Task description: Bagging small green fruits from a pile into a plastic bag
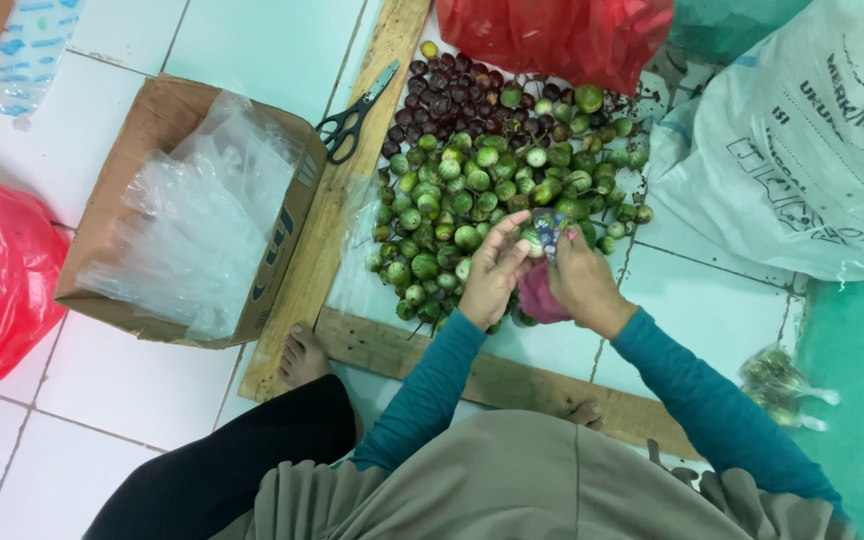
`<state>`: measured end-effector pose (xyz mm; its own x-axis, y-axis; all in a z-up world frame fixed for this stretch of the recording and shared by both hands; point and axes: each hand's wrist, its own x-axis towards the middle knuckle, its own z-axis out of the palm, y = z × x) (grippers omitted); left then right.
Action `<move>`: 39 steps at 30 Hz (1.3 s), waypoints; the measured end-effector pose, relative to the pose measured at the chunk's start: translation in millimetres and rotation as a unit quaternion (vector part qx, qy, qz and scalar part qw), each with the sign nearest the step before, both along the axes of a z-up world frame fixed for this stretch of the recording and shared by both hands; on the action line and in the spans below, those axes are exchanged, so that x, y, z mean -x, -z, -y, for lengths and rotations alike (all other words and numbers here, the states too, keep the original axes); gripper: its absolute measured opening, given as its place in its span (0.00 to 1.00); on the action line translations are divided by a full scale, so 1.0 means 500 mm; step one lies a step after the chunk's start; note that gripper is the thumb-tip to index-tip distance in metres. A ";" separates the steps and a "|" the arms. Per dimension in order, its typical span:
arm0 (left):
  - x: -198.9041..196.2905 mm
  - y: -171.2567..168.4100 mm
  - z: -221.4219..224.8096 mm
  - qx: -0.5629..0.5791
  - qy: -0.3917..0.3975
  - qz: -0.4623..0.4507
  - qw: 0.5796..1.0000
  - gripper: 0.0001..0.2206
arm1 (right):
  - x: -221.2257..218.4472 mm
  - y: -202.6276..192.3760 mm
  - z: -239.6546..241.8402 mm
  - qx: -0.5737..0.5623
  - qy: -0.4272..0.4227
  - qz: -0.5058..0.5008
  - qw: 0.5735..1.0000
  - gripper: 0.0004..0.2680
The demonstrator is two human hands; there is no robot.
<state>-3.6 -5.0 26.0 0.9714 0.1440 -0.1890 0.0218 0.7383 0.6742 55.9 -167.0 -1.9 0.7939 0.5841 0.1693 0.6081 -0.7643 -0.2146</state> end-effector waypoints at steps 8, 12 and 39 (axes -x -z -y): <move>-0.007 0.075 -0.037 0.136 -0.054 -0.049 0.988 0.20 | 0.091 -0.003 -0.056 0.090 -0.080 0.120 0.986 0.11; -0.011 0.043 -0.048 0.106 -0.059 -0.058 0.991 0.22 | 0.053 -0.057 -0.089 0.079 -0.077 0.158 0.981 0.09; -0.007 0.022 -0.220 -0.309 0.164 -0.254 0.902 0.32 | -0.038 -0.104 -0.184 0.017 -0.307 0.113 0.945 0.04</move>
<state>0.1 105.0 14.8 0.7916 0.0949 -0.6036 0.5924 0.1228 0.7962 74.8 -74.8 50.1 0.2502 0.9306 0.2672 0.9663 -0.2573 -0.0086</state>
